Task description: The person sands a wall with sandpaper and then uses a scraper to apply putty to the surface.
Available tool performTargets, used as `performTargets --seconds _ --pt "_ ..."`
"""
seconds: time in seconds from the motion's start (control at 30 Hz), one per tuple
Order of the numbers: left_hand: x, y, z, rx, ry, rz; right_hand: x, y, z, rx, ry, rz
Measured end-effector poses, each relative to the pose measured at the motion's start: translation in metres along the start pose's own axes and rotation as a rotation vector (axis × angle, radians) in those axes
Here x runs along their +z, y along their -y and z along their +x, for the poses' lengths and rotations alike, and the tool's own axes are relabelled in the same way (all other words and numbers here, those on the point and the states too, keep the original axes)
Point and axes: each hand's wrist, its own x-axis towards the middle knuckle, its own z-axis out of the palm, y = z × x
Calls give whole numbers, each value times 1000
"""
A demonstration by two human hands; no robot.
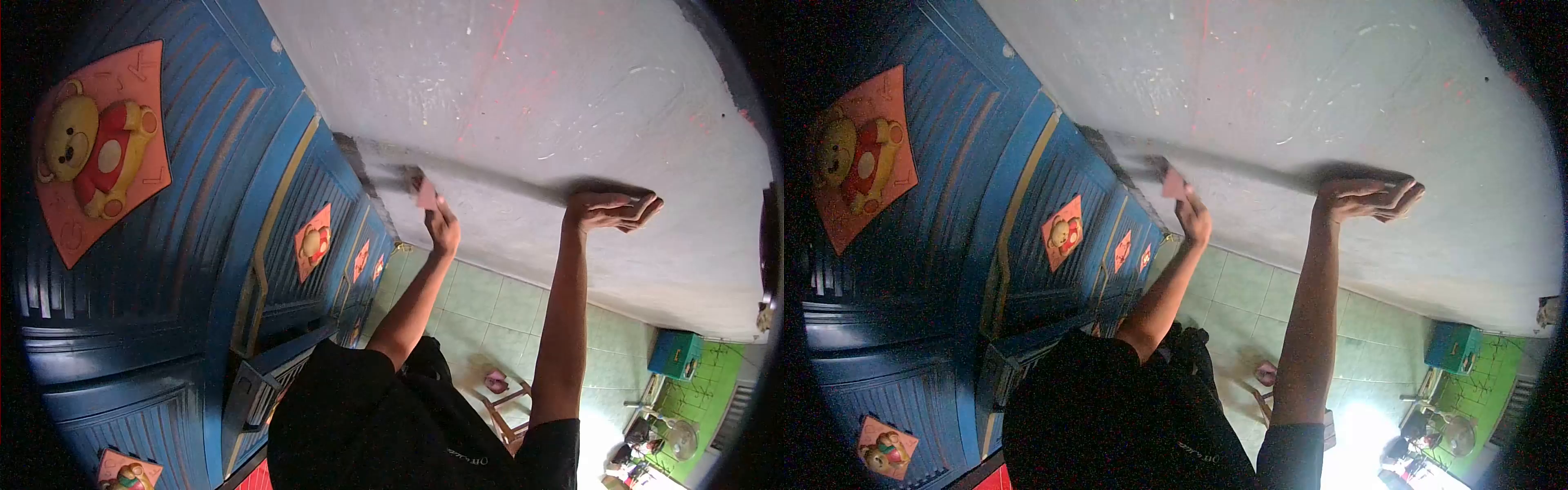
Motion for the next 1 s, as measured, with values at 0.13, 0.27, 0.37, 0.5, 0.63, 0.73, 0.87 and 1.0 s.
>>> performTargets --seconds 0.13,0.27,0.37,0.5,0.63,0.73,0.87,1.0 --pt "3 -8 -14 102 10 -22 3 2 3 -23 -20 22" --pt "3 -18 5 -118 -73 -182 2 -2 0 16 -2 16" --pt "-8 -40 15 -188 -55 -205 3 -3 -1 30 4 12" --pt "5 -39 -4 -398 -109 -340 1 -5 0 28 5 22" --pt "25 -72 -46 -662 22 -522 4 -3 1 -21 -15 28" --pt "34 -81 -39 -669 -78 -527 4 -2 1 -4 -15 38" --pt "43 -44 -19 -956 -280 -594 4 -2 0 -3 -8 32" --pt "24 78 19 -1331 -427 -726 2 -1 2 -19 -5 42"
